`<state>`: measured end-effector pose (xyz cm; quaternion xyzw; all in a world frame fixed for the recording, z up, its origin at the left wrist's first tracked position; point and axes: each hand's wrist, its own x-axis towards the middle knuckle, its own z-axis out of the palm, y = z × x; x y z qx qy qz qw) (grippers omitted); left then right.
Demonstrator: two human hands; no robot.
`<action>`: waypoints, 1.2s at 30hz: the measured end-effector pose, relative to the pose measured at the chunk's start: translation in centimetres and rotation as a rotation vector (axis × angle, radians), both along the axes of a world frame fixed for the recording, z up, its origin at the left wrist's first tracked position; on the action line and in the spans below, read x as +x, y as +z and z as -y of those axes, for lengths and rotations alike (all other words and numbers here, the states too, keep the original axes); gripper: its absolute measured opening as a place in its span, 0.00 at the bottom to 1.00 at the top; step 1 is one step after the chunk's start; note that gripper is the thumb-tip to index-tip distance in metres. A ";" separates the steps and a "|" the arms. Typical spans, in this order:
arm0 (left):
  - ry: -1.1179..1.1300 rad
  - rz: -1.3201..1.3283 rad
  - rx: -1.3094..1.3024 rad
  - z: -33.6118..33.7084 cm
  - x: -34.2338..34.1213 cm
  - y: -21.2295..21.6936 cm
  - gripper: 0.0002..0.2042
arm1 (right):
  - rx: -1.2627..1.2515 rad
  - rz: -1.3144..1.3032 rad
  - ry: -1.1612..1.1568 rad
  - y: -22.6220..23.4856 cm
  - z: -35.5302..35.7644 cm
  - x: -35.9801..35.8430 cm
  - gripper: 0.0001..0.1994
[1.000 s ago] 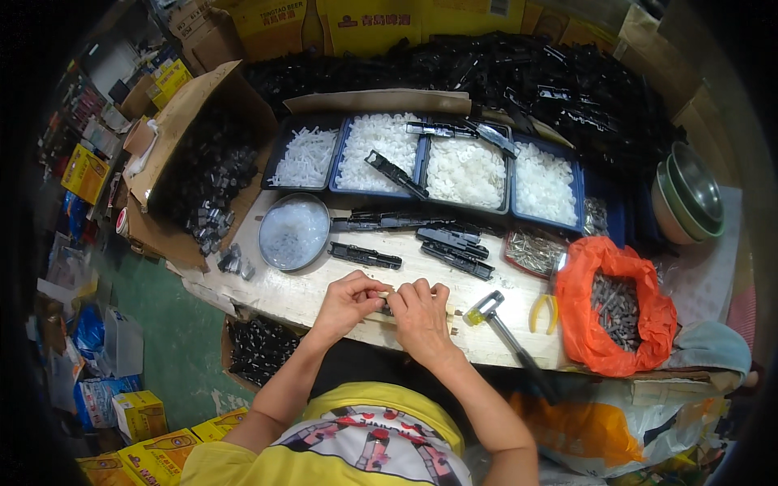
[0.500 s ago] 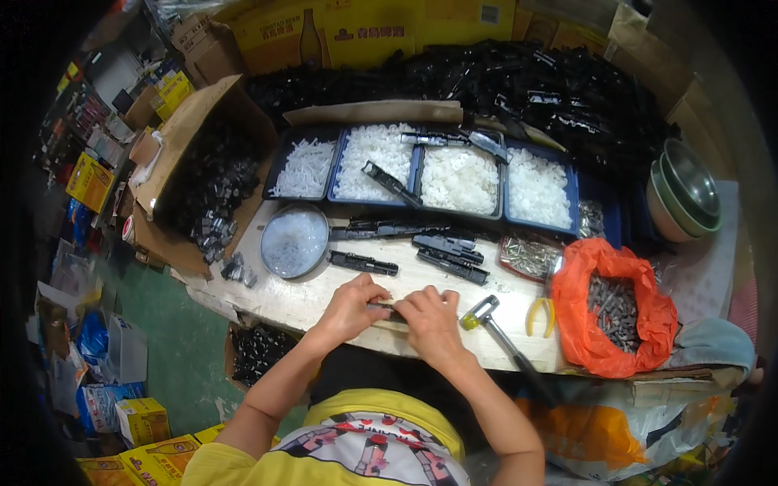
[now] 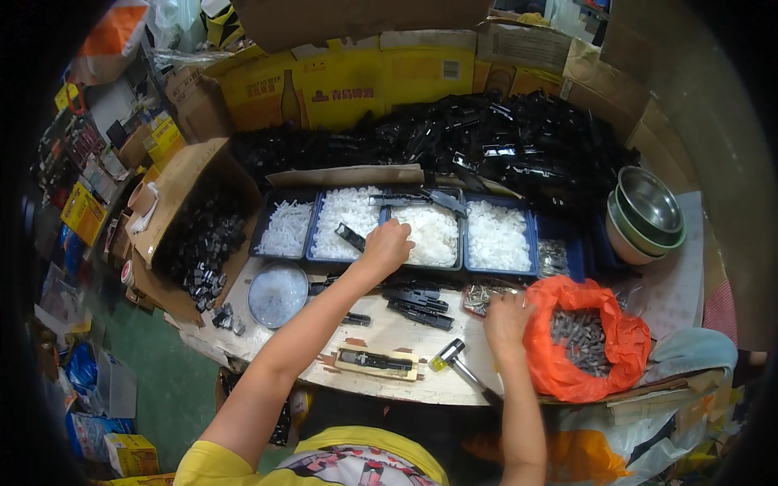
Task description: The person assembles small metal lock cylinders at a cluttered workbench. They pick up a lock body, insert a metal pin, and use a hammer to tap it into place. The person then inserts a white plastic component and secures it with another hammer strike. The finished lock is placed into a cardboard box below the table. This process is repeated for multiple units.
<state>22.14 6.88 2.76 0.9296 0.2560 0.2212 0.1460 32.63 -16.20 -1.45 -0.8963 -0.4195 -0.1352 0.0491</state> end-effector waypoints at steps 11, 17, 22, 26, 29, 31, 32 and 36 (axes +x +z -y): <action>-0.129 -0.063 0.232 -1.0 1.1 -1.4 0.06 | 0.075 -0.195 0.068 0.9 0.0 0.2 0.04; -0.109 0.032 0.251 -1.8 0.8 -1.5 0.07 | 0.209 -0.183 0.122 0.6 0.2 0.7 0.05; -0.101 0.450 -0.704 -1.5 -2.4 2.2 0.09 | 0.358 -0.195 0.198 0.9 0.2 0.3 0.05; -0.270 0.576 -1.297 4.2 -8.1 1.6 0.07 | 0.625 -0.535 0.366 3.4 0.5 -2.2 0.05; -0.348 0.646 -1.617 8.6 -12.4 -0.4 0.05 | 0.673 -0.756 0.530 5.7 -0.1 -7.0 0.06; -0.391 0.654 -1.780 10.0 -14.2 -1.6 0.05 | 0.664 -0.785 0.695 6.4 -0.8 -9.2 0.07; -0.387 0.648 -1.815 10.5 -14.9 -2.0 0.05 | 0.620 -0.845 0.723 6.4 -0.8 -10.0 0.07; -0.419 0.699 -1.826 11.1 -16.5 -2.5 0.05 | 0.541 -0.962 0.807 6.4 -1.1 -11.7 0.07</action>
